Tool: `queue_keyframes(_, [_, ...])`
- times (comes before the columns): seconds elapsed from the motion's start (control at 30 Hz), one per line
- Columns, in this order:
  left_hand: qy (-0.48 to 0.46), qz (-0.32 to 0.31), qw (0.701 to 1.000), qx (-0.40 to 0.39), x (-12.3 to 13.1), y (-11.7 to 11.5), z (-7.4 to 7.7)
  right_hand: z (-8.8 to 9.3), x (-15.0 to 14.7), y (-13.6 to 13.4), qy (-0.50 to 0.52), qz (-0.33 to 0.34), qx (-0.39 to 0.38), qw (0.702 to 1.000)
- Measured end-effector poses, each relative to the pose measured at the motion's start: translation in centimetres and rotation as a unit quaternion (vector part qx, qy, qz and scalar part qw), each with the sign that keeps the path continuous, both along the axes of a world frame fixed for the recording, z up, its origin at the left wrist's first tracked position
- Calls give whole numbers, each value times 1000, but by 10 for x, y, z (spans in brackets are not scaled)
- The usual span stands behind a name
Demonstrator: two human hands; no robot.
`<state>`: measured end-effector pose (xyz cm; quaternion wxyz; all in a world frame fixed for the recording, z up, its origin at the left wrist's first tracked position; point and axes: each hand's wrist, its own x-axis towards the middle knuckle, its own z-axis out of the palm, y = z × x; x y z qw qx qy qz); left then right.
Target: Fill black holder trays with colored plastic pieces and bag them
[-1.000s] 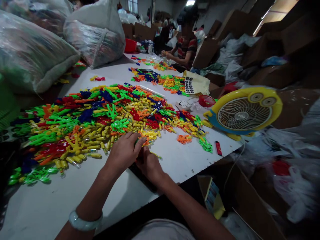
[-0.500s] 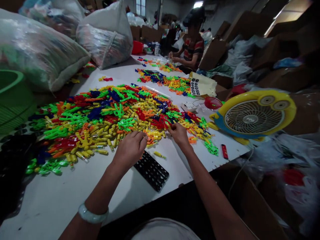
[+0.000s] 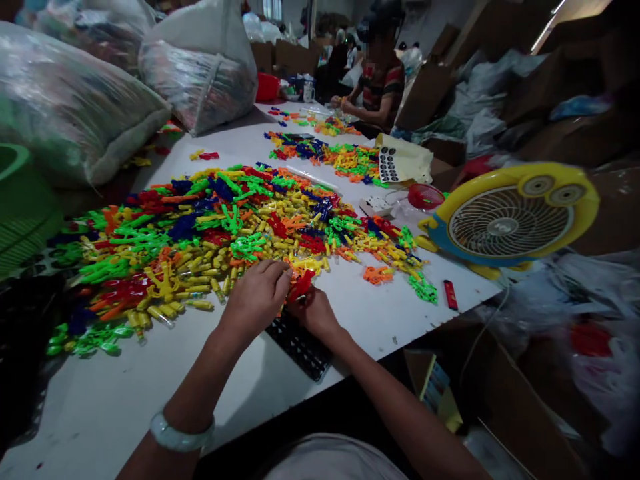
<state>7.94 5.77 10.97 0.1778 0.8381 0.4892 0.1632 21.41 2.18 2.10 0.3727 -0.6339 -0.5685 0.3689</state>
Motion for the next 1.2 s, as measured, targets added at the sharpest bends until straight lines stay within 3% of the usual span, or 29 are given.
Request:
queue_keyframes(0.07, [-6, -5, 1000, -6, 0, 0, 0, -3, -8, 0, -97, -1, 39, 995])
queue_keyframes(0.17, [-6, -2, 1000, -5, 0, 0, -2, -2, -18, -4, -214, 3, 21, 977])
queue_keyframes(0.3, [4, 6, 1000, -5, 1, 1, -2, 10, 0, 3, -194, 94, 48, 975])
queue_keyframes(0.37, [4, 0, 1000, -8, 2, 0, 0, 19, 22, 18, -201, 46, 55, 977])
queue_keyframes(0.47, [5, 4, 1000, -7, 3, -1, 2, 29, 56, 49, -293, -149, 9, 944])
queue_keyframes(0.5, [6, 8, 1000, -7, 3, -1, 3, 30, 65, 57, -315, -185, -16, 931])
queue_keyframes(0.6, [8, 12, 1000, -14, 3, -3, 3, 30, 84, 62, -331, -187, -76, 922])
queue_keyframes(0.8, [3, 11, 1000, -15, 2, -4, 3, 24, 106, 17, -314, -148, -110, 931])
queue_keyframes(0.87, [3, 14, 1000, -15, 3, -3, 3, 22, 106, 5, -248, -141, -104, 953])
queue_keyframes(0.97, [9, 9, 1000, -14, 4, -3, 4, 18, 89, -6, -18, -133, -98, 986])
queue_keyframes(1.07, [19, -2, 1000, -6, 4, -4, 4, 13, 58, -11, 184, -92, -78, 975])
queue_keyframes(1.2, [31, 12, 999, 8, 3, -4, 4, 11, 24, -18, 286, -32, -65, 956])
